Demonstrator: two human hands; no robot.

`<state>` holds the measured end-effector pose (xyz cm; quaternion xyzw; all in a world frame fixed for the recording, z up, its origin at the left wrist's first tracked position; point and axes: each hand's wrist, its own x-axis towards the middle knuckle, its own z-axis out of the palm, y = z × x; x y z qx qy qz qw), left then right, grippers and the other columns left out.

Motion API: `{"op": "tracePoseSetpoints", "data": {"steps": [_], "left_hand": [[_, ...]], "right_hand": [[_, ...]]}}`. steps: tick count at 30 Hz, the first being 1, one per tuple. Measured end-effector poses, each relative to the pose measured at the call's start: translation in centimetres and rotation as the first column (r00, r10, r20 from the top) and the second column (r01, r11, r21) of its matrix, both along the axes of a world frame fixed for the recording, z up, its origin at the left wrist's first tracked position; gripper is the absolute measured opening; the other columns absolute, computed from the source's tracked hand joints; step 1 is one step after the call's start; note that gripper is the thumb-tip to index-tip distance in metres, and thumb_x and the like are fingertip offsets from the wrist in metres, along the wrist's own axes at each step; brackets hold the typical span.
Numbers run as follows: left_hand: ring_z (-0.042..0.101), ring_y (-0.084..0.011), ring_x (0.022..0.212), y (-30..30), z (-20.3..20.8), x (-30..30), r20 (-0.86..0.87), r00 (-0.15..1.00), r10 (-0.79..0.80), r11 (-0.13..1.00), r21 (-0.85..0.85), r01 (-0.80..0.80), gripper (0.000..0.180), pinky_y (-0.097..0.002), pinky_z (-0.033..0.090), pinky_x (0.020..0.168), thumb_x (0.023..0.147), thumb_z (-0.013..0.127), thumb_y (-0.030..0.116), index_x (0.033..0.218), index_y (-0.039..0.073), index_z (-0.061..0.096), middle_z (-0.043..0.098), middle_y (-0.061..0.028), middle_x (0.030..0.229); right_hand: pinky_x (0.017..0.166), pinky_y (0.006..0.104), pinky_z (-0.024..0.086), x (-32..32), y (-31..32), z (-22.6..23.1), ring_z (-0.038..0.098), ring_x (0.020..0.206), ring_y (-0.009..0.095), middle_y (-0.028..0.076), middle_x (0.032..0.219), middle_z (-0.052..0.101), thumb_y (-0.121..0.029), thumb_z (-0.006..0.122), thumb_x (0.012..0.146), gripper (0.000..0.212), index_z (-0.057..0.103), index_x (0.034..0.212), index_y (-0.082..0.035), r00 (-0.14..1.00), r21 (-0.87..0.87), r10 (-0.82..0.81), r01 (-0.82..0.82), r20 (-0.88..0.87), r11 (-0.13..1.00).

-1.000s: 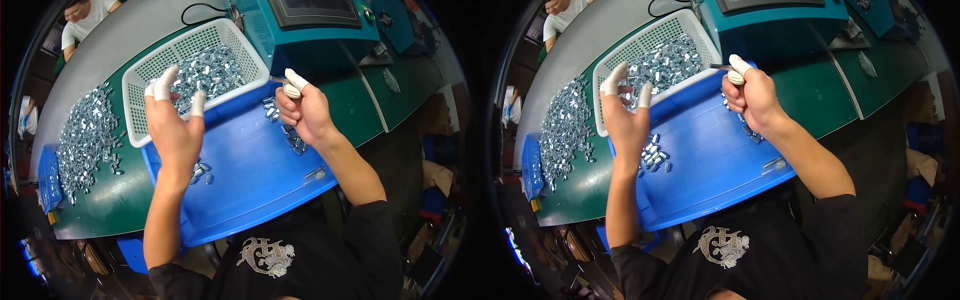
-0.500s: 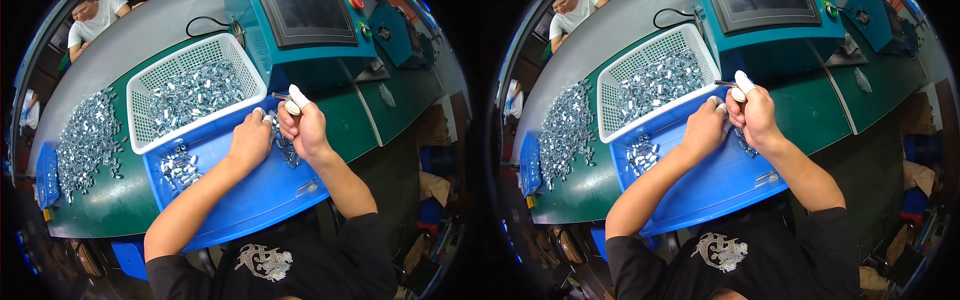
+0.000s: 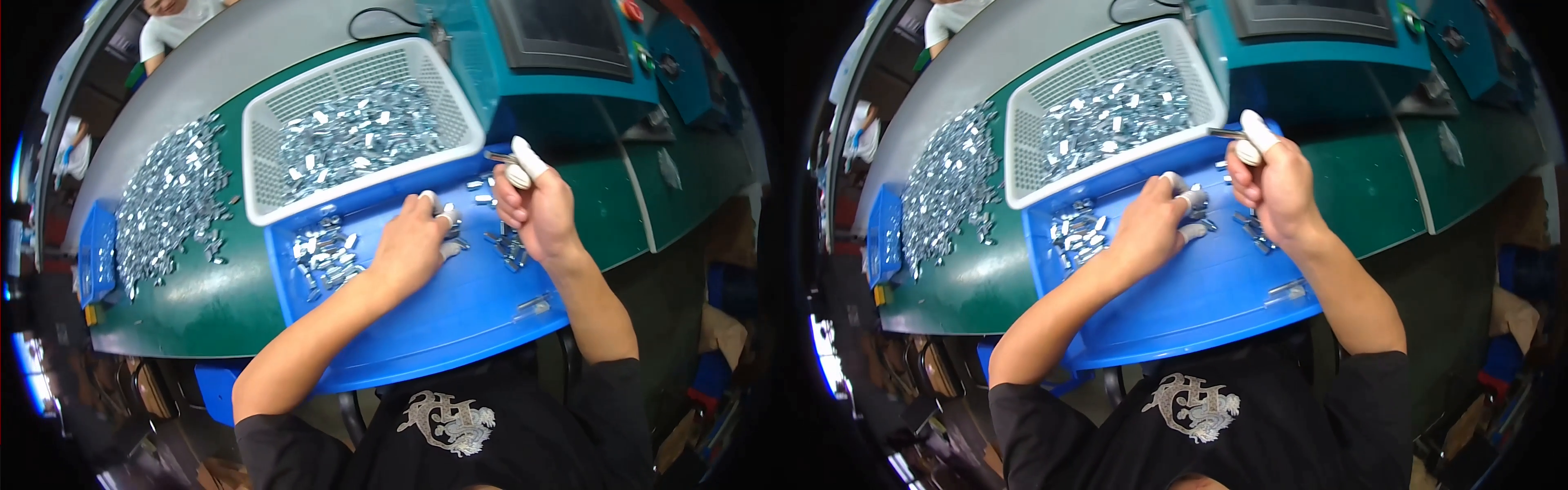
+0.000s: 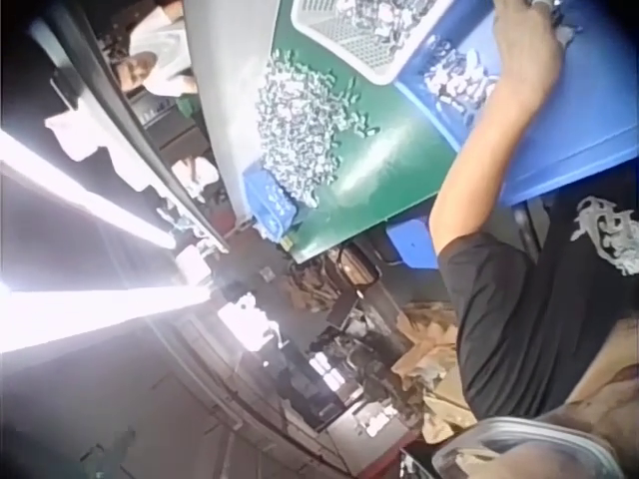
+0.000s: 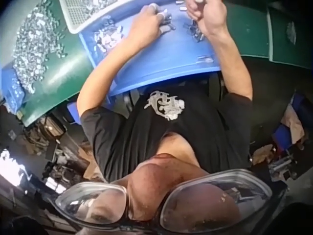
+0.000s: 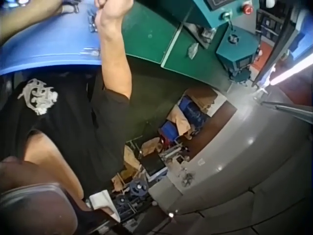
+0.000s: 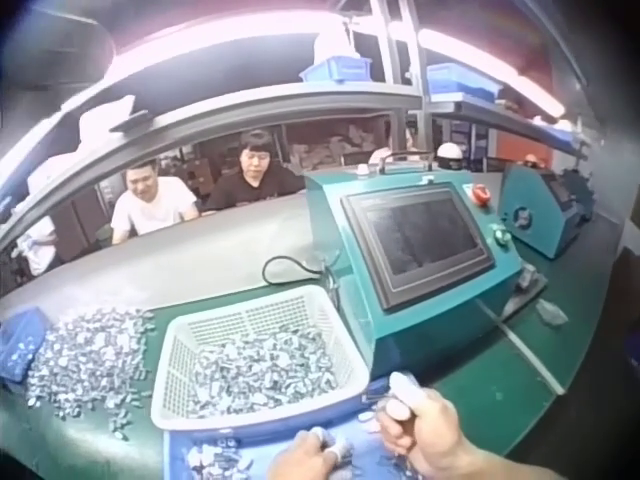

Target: Assembling small metal pins and rings at an industrial workstation.

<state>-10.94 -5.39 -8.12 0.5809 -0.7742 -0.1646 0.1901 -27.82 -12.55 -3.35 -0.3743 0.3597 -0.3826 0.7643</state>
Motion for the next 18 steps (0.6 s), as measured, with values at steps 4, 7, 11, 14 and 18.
{"op": "tracePoseSetpoints", "data": {"steps": [4, 7, 11, 14, 18], "left_hand": [[0.054, -0.0299, 0.09, 0.4, -0.7, 0.7, 0.062, 0.998, 0.03, 1.0, 0.0, -0.03, 0.027, -0.0394, 0.048, 0.073, 0.071, 0.072, 0.018, 0.093, 0.005, 0.065, 0.055, -0.0123, 0.093], [0.056, -0.0302, 0.084, 0.4, -0.3, 1.1, 0.065, 0.997, 0.037, 0.998, 0.042, -0.04, 0.024, -0.0403, 0.048, 0.071, 0.069, 0.074, 0.018, 0.086, 0.004, 0.064, 0.057, -0.0115, 0.084], [0.06, -0.0294, 0.072, 0.5, 0.0, 1.9, -0.022, 0.999, 0.037, 0.995, 0.09, -0.034, 0.022, -0.0384, 0.049, 0.066, 0.067, 0.076, 0.017, 0.079, 0.002, 0.064, 0.06, -0.0112, 0.075], [0.062, -0.0265, 0.069, 1.3, 0.9, 2.0, -0.25, 0.966, 0.063, 0.997, 0.062, -0.048, 0.018, -0.035, 0.05, 0.064, 0.07, 0.076, 0.013, 0.076, 0.001, 0.064, 0.064, -0.0123, 0.078], [0.061, -0.0124, 0.07, 1.3, 3.2, 1.2, -0.596, 0.747, 0.295, 0.955, 0.204, -0.214, 0.022, -0.0268, 0.05, 0.063, 0.077, 0.073, 0.01, 0.086, -0.001, 0.058, 0.064, -0.0072, 0.078]], "right_hand": [[0.038, 0.0213, 0.025, 0.7, 0.4, -0.1, 0.029, 0.041, 0.006, -0.001, 0.051, 0.039, -0.035, 0.036, 0.098, 0.042, 0.05, 0.072, -0.004, 0.999, -0.02, 0.017, -0.017, -0.029, 1.0], [0.038, 0.0216, 0.026, 0.9, 0.5, -0.3, 0.029, 0.041, 0.006, 0.0, 0.052, 0.04, -0.034, 0.036, 0.098, 0.041, 0.051, 0.074, -0.004, 0.997, -0.039, 0.042, -0.044, -0.06, 0.998], [0.038, 0.022, 0.027, 1.0, 0.8, -0.4, 0.03, 0.041, 0.007, 0.001, 0.053, 0.042, -0.033, 0.038, 0.097, 0.04, 0.051, 0.074, -0.004, 0.994, -0.086, 0.047, -0.056, -0.098, 0.995], [0.039, 0.022, 0.028, 1.1, 0.9, -0.5, 0.032, 0.041, 0.007, 0.001, 0.053, 0.044, -0.032, 0.041, 0.097, 0.039, 0.05, 0.069, -0.005, 0.99, -0.092, 0.03, -0.042, -0.138, 0.995], [0.041, 0.0208, 0.029, 1.3, 1.2, -1.0, 0.035, 0.042, 0.005, 0.0, 0.051, 0.045, -0.032, 0.042, 0.096, 0.042, 0.048, 0.063, -0.007, 0.971, -0.198, 0.077, -0.122, -0.225, 0.973]]}}
